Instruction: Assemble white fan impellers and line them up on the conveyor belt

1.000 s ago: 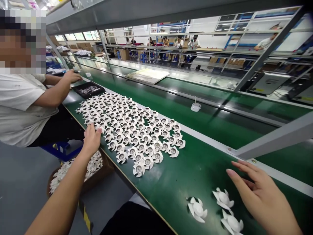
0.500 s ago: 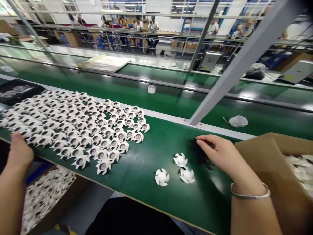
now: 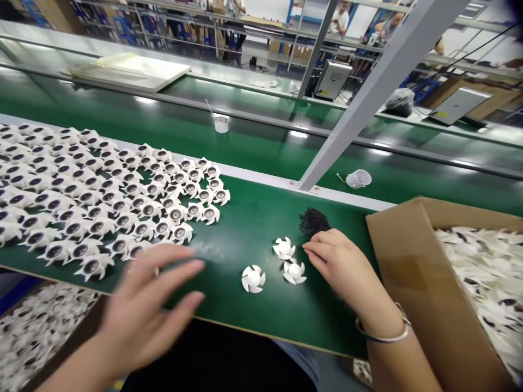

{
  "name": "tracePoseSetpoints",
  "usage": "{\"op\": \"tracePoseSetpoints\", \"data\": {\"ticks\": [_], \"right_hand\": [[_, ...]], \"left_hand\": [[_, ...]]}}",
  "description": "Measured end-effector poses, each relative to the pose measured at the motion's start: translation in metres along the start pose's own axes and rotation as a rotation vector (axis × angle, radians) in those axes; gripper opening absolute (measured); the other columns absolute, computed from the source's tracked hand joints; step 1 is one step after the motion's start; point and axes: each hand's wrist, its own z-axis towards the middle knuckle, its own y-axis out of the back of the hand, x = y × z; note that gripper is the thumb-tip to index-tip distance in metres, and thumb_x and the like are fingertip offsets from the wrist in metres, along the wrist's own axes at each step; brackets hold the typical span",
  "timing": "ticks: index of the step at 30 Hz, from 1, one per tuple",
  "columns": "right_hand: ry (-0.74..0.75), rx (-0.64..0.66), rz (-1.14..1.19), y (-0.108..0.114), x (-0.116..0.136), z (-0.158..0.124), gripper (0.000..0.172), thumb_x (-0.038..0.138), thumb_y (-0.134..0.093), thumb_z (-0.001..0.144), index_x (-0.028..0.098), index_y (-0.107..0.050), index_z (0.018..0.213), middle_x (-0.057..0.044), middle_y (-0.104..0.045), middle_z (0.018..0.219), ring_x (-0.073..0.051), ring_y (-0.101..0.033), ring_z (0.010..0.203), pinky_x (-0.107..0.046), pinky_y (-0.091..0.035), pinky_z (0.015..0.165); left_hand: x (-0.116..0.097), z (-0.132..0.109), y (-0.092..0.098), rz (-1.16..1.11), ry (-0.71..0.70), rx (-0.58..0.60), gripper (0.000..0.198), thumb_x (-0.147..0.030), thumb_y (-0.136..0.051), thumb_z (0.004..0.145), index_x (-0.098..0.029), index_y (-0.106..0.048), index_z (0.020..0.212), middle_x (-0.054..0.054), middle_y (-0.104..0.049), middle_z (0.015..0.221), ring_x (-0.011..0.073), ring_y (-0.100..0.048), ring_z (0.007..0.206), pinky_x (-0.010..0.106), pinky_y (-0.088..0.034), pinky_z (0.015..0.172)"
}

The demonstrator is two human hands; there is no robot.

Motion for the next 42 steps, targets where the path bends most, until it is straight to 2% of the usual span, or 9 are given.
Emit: {"op": "tracePoseSetpoints", "data": {"ticks": [5, 9, 11, 15, 17, 22, 27, 32, 42], "right_hand": [[0.073, 0.024, -0.180, 0.005, 0.009, 0.009, 0.020, 0.012, -0.055, 0.092, 0.016, -0.071, 0.080, -0.007, -0.064, 0.085, -0.022, -0.052, 0.084, -0.036, -0.045, 0.076], [0.078, 0.032, -0.255, 0.003, 0.012, 0.014, 0.018, 0.011, -0.056, 0.091, 0.015, -0.067, 0.077, -0.007, -0.062, 0.080, -0.022, -0.051, 0.080, -0.036, -0.044, 0.072], [0.064, 0.024, -0.237, 0.003, 0.013, 0.015, 0.018, 0.011, -0.055, 0.091, 0.015, -0.065, 0.077, -0.007, -0.061, 0.080, -0.022, -0.051, 0.080, -0.036, -0.044, 0.072], [-0.032, -0.091, 0.091, 0.007, 0.026, 0.013, 0.011, 0.013, -0.054, 0.091, 0.018, -0.059, 0.082, -0.004, -0.060, 0.084, -0.018, -0.052, 0.079, -0.032, -0.044, 0.073], [-0.075, -0.121, 0.319, 0.007, 0.040, 0.014, 0.010, 0.015, -0.053, 0.092, 0.020, -0.058, 0.085, -0.002, -0.059, 0.085, -0.016, -0.054, 0.078, -0.029, -0.044, 0.071], [0.024, 0.004, 0.494, 0.002, 0.073, 0.026, 0.011, 0.013, -0.052, 0.091, 0.021, -0.058, 0.086, -0.003, -0.060, 0.086, -0.016, -0.056, 0.081, -0.031, -0.044, 0.075], [0.075, 0.063, 0.473, -0.008, 0.087, 0.045, 0.010, 0.014, -0.055, 0.090, 0.021, -0.059, 0.084, -0.002, -0.062, 0.087, -0.017, -0.057, 0.083, -0.033, -0.042, 0.078], [0.163, 0.082, 0.215, -0.018, 0.094, 0.054, 0.007, 0.018, -0.058, 0.092, 0.018, -0.063, 0.088, -0.003, -0.063, 0.088, -0.019, -0.056, 0.083, -0.036, -0.037, 0.078], [0.254, -0.089, -0.189, -0.018, 0.114, 0.052, 0.005, 0.016, -0.061, 0.089, 0.016, -0.065, 0.086, -0.004, -0.063, 0.081, -0.021, -0.050, 0.080, -0.038, -0.030, 0.074]], "left_hand": [[-0.029, 0.037, -0.063, -0.205, -0.076, 0.389, 0.038, -0.033, -0.060, 0.094, -0.023, -0.055, 0.130, 0.008, -0.060, 0.124, 0.0237, -0.054, 0.112, 0.043, -0.048, 0.094], [-0.024, 0.043, -0.072, -0.256, -0.136, 0.518, 0.022, -0.038, -0.061, 0.093, -0.026, -0.065, 0.111, 0.003, -0.066, 0.114, 0.0226, -0.058, 0.104, 0.041, -0.049, 0.086], [-0.020, 0.039, -0.072, -0.307, -0.190, 0.481, 0.015, -0.030, -0.060, 0.094, -0.024, -0.065, 0.107, 0.001, -0.068, 0.109, 0.0186, -0.061, 0.098, 0.036, -0.052, 0.084], [-0.017, 0.032, -0.079, -0.153, -0.192, 0.098, 0.032, -0.004, -0.051, 0.092, -0.018, -0.064, 0.119, 0.004, -0.070, 0.115, 0.0203, -0.061, 0.110, 0.036, -0.054, 0.095], [-0.015, 0.029, -0.084, -0.096, -0.177, 0.028, 0.037, -0.003, -0.050, 0.092, -0.016, -0.062, 0.124, 0.006, -0.069, 0.123, 0.0233, -0.058, 0.121, 0.040, -0.052, 0.103], [-0.014, 0.026, -0.081, -0.312, -0.041, 0.179, 0.028, -0.019, -0.060, 0.091, -0.019, -0.063, 0.119, 0.008, -0.061, 0.136, 0.0223, -0.054, 0.129, 0.041, -0.048, 0.109], [-0.015, 0.026, -0.079, -0.395, 0.232, 0.178, 0.048, -0.020, -0.064, 0.088, -0.023, -0.049, 0.134, 0.008, -0.062, 0.131, 0.0219, -0.058, 0.122, 0.044, -0.050, 0.105], [-0.015, 0.024, -0.084, -0.418, 0.283, 0.176, 0.057, -0.014, -0.062, 0.088, -0.024, -0.041, 0.140, 0.007, -0.063, 0.131, 0.0211, -0.059, 0.121, 0.043, -0.049, 0.105], [-0.011, 0.023, -0.088, -0.391, 0.277, 0.162, 0.052, -0.012, -0.061, 0.087, -0.023, -0.045, 0.136, 0.007, -0.063, 0.131, 0.0213, -0.061, 0.118, 0.043, -0.051, 0.103]]}}
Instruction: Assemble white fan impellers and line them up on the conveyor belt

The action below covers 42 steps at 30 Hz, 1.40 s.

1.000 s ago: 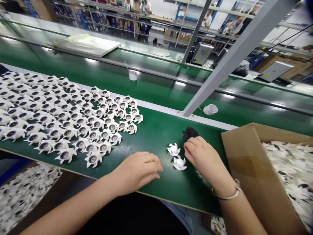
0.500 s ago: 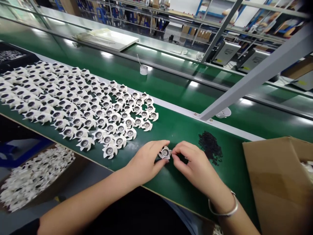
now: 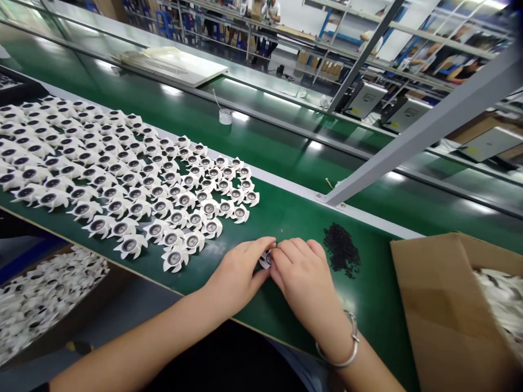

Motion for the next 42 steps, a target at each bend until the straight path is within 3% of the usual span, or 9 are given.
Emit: {"op": "tracePoseSetpoints", "data": {"ticks": [17, 21, 24, 27, 31, 33, 36, 39, 42], "right_hand": [[0.049, -0.074, -0.079, 0.003, 0.024, -0.021, 0.019, 0.006, -0.050, 0.085, 0.013, -0.067, 0.081, -0.007, -0.057, 0.077, -0.021, -0.047, 0.071, -0.037, -0.037, 0.066], [-0.133, -0.019, 0.160, 0.018, -0.020, 0.004, 0.022, 0.018, -0.049, 0.093, 0.018, -0.071, 0.098, -0.007, -0.064, 0.089, -0.020, -0.055, 0.084, -0.037, -0.043, 0.080], [-0.380, 0.035, 0.125, 0.016, -0.074, 0.054, 0.029, 0.019, -0.049, 0.093, 0.017, -0.069, 0.114, -0.012, -0.063, 0.110, -0.022, -0.056, 0.105, -0.035, -0.043, 0.094], [-0.539, 0.032, 0.054, 0.001, -0.123, 0.110, 0.053, 0.008, -0.055, 0.083, 0.013, -0.056, 0.136, -0.023, -0.050, 0.136, -0.033, -0.047, 0.125, -0.048, -0.039, 0.101], [-0.679, 0.064, 0.051, -0.009, -0.151, 0.148, 0.031, 0.012, -0.067, 0.076, 0.019, -0.070, 0.107, -0.021, -0.058, 0.118, -0.036, -0.058, 0.108, -0.052, -0.045, 0.086], [-0.679, 0.041, 0.079, -0.004, -0.148, 0.143, 0.022, 0.020, -0.069, 0.077, 0.018, -0.069, 0.098, -0.018, -0.060, 0.109, -0.031, -0.061, 0.096, -0.046, -0.047, 0.079], [-0.640, -0.033, 0.139, 0.007, -0.129, 0.108, 0.029, 0.039, -0.062, 0.084, 0.017, -0.063, 0.102, -0.013, -0.062, 0.102, -0.024, -0.061, 0.086, -0.038, -0.048, 0.075], [-0.610, -0.080, 0.327, 0.013, -0.111, 0.061, 0.037, 0.054, -0.051, 0.090, 0.019, -0.062, 0.097, -0.006, -0.066, 0.090, -0.018, -0.061, 0.077, -0.031, -0.049, 0.071], [-0.595, -0.126, 0.651, 0.008, -0.107, 0.024, 0.033, 0.050, -0.060, 0.085, 0.019, -0.064, 0.095, -0.007, -0.068, 0.099, -0.018, -0.063, 0.081, -0.031, -0.052, 0.070]], "left_hand": [[0.010, -0.001, -0.003, 0.152, -0.096, -0.054, 0.044, -0.012, -0.053, 0.088, -0.025, -0.050, 0.131, 0.005, -0.068, 0.123, 0.0198, -0.066, 0.110, 0.038, -0.058, 0.095], [0.005, 0.001, -0.003, 0.188, -0.107, -0.035, 0.041, -0.023, -0.056, 0.093, -0.025, -0.049, 0.133, 0.007, -0.067, 0.124, 0.0222, -0.064, 0.114, 0.041, -0.057, 0.097], [0.002, 0.003, -0.002, 0.232, -0.140, -0.004, 0.048, -0.023, -0.055, 0.094, -0.026, -0.044, 0.141, 0.008, -0.064, 0.130, 0.0240, -0.059, 0.123, 0.043, -0.055, 0.100], [0.001, 0.003, 0.001, 0.250, -0.161, 0.016, 0.054, -0.019, -0.053, 0.094, -0.026, -0.039, 0.145, 0.008, -0.057, 0.142, 0.0243, -0.054, 0.129, 0.044, -0.052, 0.105], [0.000, -0.001, 0.004, 0.246, -0.130, -0.006, 0.055, -0.020, -0.057, 0.090, -0.026, -0.042, 0.143, 0.010, -0.052, 0.145, 0.0261, -0.053, 0.130, 0.045, -0.052, 0.105], [-0.001, 0.000, 0.004, 0.230, -0.100, -0.027, 0.051, -0.019, -0.056, 0.090, -0.025, -0.046, 0.139, 0.011, -0.057, 0.139, 0.0261, -0.056, 0.127, 0.044, -0.053, 0.103], [-0.009, 0.016, 0.002, 0.226, -0.016, -0.021, 0.047, -0.015, -0.054, 0.090, -0.021, -0.049, 0.137, 0.012, -0.065, 0.126, 0.0267, -0.062, 0.116, 0.045, -0.056, 0.097], [-0.021, 0.048, 0.001, 0.305, 0.084, 0.106, 0.053, -0.013, -0.055, 0.087, -0.016, -0.048, 0.140, 0.014, -0.068, 0.118, 0.0310, -0.065, 0.105, 0.049, -0.057, 0.088], [-0.028, 0.079, 0.005, 0.311, 0.093, 0.193, 0.065, -0.014, -0.066, 0.080, -0.015, -0.047, 0.142, 0.016, -0.065, 0.123, 0.0340, -0.065, 0.107, 0.050, -0.055, 0.090]]}}
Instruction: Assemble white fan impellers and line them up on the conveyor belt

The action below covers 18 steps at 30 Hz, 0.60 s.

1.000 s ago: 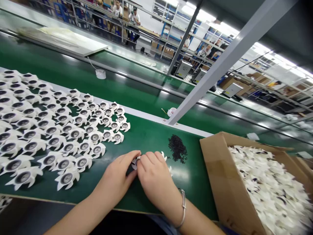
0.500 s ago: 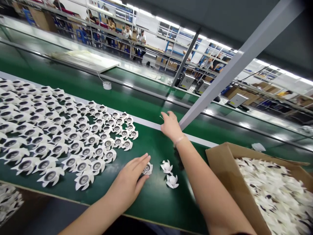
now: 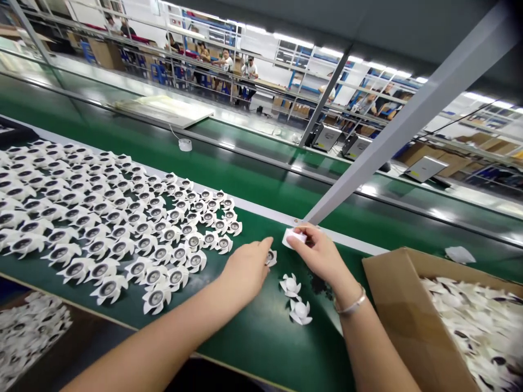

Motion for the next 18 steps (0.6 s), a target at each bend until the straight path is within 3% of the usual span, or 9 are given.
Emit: {"op": "tracePoseSetpoints", "data": {"ticks": [3, 7, 10, 13, 18], "right_hand": [[-0.015, -0.016, 0.182, 0.000, -0.014, -0.012, 0.025, 0.042, -0.068, 0.081, 0.019, -0.065, 0.092, -0.011, -0.068, 0.110, -0.022, -0.066, 0.096, -0.034, -0.055, 0.078], [0.191, -0.099, 0.184, -0.004, -0.006, -0.017, 0.013, 0.028, -0.071, 0.079, 0.020, -0.065, 0.086, -0.012, -0.066, 0.117, -0.024, -0.064, 0.108, -0.036, -0.057, 0.084], [0.374, -0.071, 0.133, -0.010, 0.006, -0.021, 0.012, 0.022, -0.072, 0.081, 0.021, -0.068, 0.092, -0.010, -0.065, 0.119, -0.022, -0.064, 0.109, -0.037, -0.055, 0.091], [0.454, 0.002, 0.012, -0.018, 0.009, -0.025, 0.015, 0.018, -0.068, 0.086, 0.021, -0.071, 0.100, -0.010, -0.064, 0.125, -0.023, -0.062, 0.115, -0.041, -0.052, 0.098], [0.424, 0.059, -0.068, -0.031, 0.003, -0.023, 0.017, 0.015, -0.062, 0.091, 0.020, -0.072, 0.104, -0.008, -0.067, 0.122, -0.020, -0.064, 0.108, -0.036, -0.054, 0.095]], "left_hand": [[0.003, 0.013, 0.009, -0.187, -0.035, -0.045, 0.073, -0.025, -0.075, 0.074, -0.022, -0.047, 0.141, 0.013, -0.056, 0.138, 0.0250, -0.069, 0.094, 0.040, -0.058, 0.082], [0.009, 0.009, 0.014, -0.326, 0.014, -0.265, 0.035, -0.028, -0.056, 0.092, -0.022, -0.058, 0.126, 0.007, -0.064, 0.120, 0.0164, -0.066, 0.088, 0.032, -0.056, 0.076], [0.006, 0.005, 0.013, -0.337, -0.002, -0.376, 0.023, -0.027, -0.051, 0.096, -0.023, -0.063, 0.115, 0.003, -0.067, 0.111, 0.0143, -0.064, 0.090, 0.030, -0.055, 0.077], [0.002, 0.005, 0.010, -0.324, -0.022, -0.375, 0.019, -0.026, -0.052, 0.096, -0.024, -0.064, 0.110, 0.001, -0.067, 0.110, 0.0133, -0.063, 0.094, 0.029, -0.055, 0.083], [0.007, 0.011, 0.001, -0.237, -0.067, -0.314, 0.021, -0.022, -0.053, 0.096, -0.023, -0.070, 0.107, 0.000, -0.069, 0.115, 0.0141, -0.063, 0.108, 0.032, -0.051, 0.098]]}}
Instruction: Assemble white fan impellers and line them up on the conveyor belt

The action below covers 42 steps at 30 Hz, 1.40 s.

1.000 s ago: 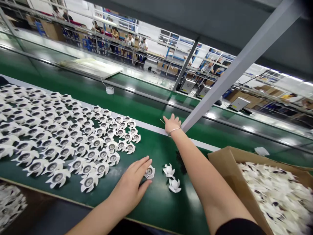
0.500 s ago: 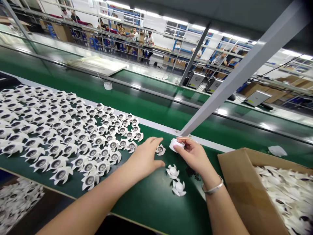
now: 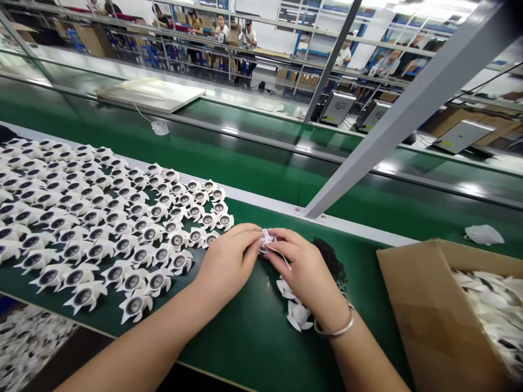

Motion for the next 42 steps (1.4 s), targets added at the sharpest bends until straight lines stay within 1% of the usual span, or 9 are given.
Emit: {"op": "tracePoseSetpoints", "data": {"ticks": [9, 14, 17, 20, 23, 26, 29, 35, 42], "right_hand": [[-0.163, 0.092, -0.127, 0.000, 0.016, 0.008, 0.020, 0.010, -0.064, 0.087, 0.018, -0.073, 0.102, -0.008, -0.066, 0.112, -0.019, -0.068, 0.093, -0.034, -0.056, 0.085], [-0.043, 0.220, -0.009, 0.020, -0.004, 0.006, 0.015, 0.017, -0.069, 0.085, 0.025, -0.075, 0.096, -0.002, -0.064, 0.113, -0.016, -0.066, 0.095, -0.030, -0.054, 0.087], [-0.071, -0.004, -0.176, 0.030, -0.020, 0.004, 0.028, 0.016, -0.060, 0.088, 0.021, -0.069, 0.114, -0.010, -0.058, 0.130, -0.024, -0.058, 0.117, -0.039, -0.049, 0.099], [-0.244, -0.239, -0.378, 0.045, -0.027, 0.000, 0.043, 0.018, -0.060, 0.085, 0.012, -0.060, 0.128, -0.017, -0.058, 0.125, -0.030, -0.055, 0.118, -0.045, -0.046, 0.099], [-0.423, 0.075, -0.287, 0.063, -0.021, -0.005, 0.018, 0.020, -0.058, 0.084, 0.017, -0.071, 0.096, -0.007, -0.067, 0.092, -0.021, -0.063, 0.084, -0.034, -0.050, 0.077], [-0.571, 0.509, -0.158, 0.071, -0.010, -0.009, 0.022, 0.013, -0.052, 0.080, 0.020, -0.069, 0.068, -0.001, -0.066, 0.070, -0.013, -0.056, 0.062, -0.025, -0.042, 0.058], [-0.623, 0.659, -0.225, 0.067, -0.003, -0.010, 0.024, 0.010, -0.051, 0.077, 0.018, -0.062, 0.058, 0.000, -0.062, 0.060, -0.011, -0.049, 0.055, -0.025, -0.033, 0.051], [-0.583, 0.638, -0.448, 0.054, 0.005, -0.009, 0.022, 0.007, -0.052, 0.078, 0.016, -0.067, 0.065, -0.005, -0.067, 0.067, -0.014, -0.057, 0.060, -0.027, -0.034, 0.056], [-0.705, 0.579, -0.667, 0.036, 0.028, -0.004, 0.035, -0.001, -0.046, 0.085, 0.014, -0.076, 0.091, -0.017, -0.074, 0.096, -0.024, -0.072, 0.086, -0.029, -0.046, 0.068]], "left_hand": [[0.017, 0.008, 0.002, 0.003, 0.077, 0.070, 0.019, -0.025, -0.060, 0.091, -0.030, -0.075, 0.102, -0.005, -0.074, 0.112, 0.0153, -0.068, 0.105, 0.035, -0.051, 0.101], [0.005, 0.000, 0.000, 0.035, -0.062, 0.056, 0.017, -0.028, -0.063, 0.091, -0.026, -0.073, 0.105, -0.002, -0.074, 0.110, 0.0151, -0.067, 0.102, 0.032, -0.054, 0.092], [-0.006, -0.006, -0.004, 0.053, -0.248, 0.016, 0.017, -0.027, -0.060, 0.093, -0.022, -0.070, 0.105, 0.002, -0.072, 0.110, 0.0167, -0.064, 0.102, 0.034, -0.051, 0.094], [-0.014, -0.012, -0.013, 0.065, -0.313, 0.206, 0.024, -0.034, -0.059, 0.093, -0.020, -0.066, 0.112, 0.004, -0.069, 0.115, 0.0204, -0.061, 0.104, 0.039, -0.050, 0.093], [-0.019, -0.016, -0.021, 0.105, -0.318, 0.434, 0.037, -0.036, -0.058, 0.094, -0.022, -0.057, 0.129, 0.005, -0.061, 0.132, 0.0265, -0.053, 0.116, 0.046, -0.048, 0.095], [-0.018, -0.017, -0.024, 0.097, -0.307, 0.544, 0.025, -0.025, -0.053, 0.095, -0.025, -0.058, 0.120, 0.001, -0.060, 0.134, 0.0258, -0.050, 0.120, 0.048, -0.045, 0.098], [-0.015, -0.015, -0.021, -0.019, -0.284, 0.586, 0.019, -0.018, -0.053, 0.093, -0.023, -0.058, 0.111, 0.000, -0.064, 0.122, 0.0197, -0.053, 0.115, 0.040, -0.044, 0.101], [-0.008, -0.012, -0.020, 0.024, -0.449, 0.380, 0.025, -0.003, -0.045, 0.092, -0.017, -0.059, 0.107, 0.003, -0.065, 0.108, 0.0176, -0.055, 0.103, 0.033, -0.050, 0.091], [-0.015, -0.022, -0.034, 0.353, -0.712, 0.060, 0.026, -0.012, -0.041, 0.098, -0.013, -0.067, 0.093, 0.006, -0.073, 0.098, 0.0232, -0.068, 0.091, 0.032, -0.060, 0.067]]}}
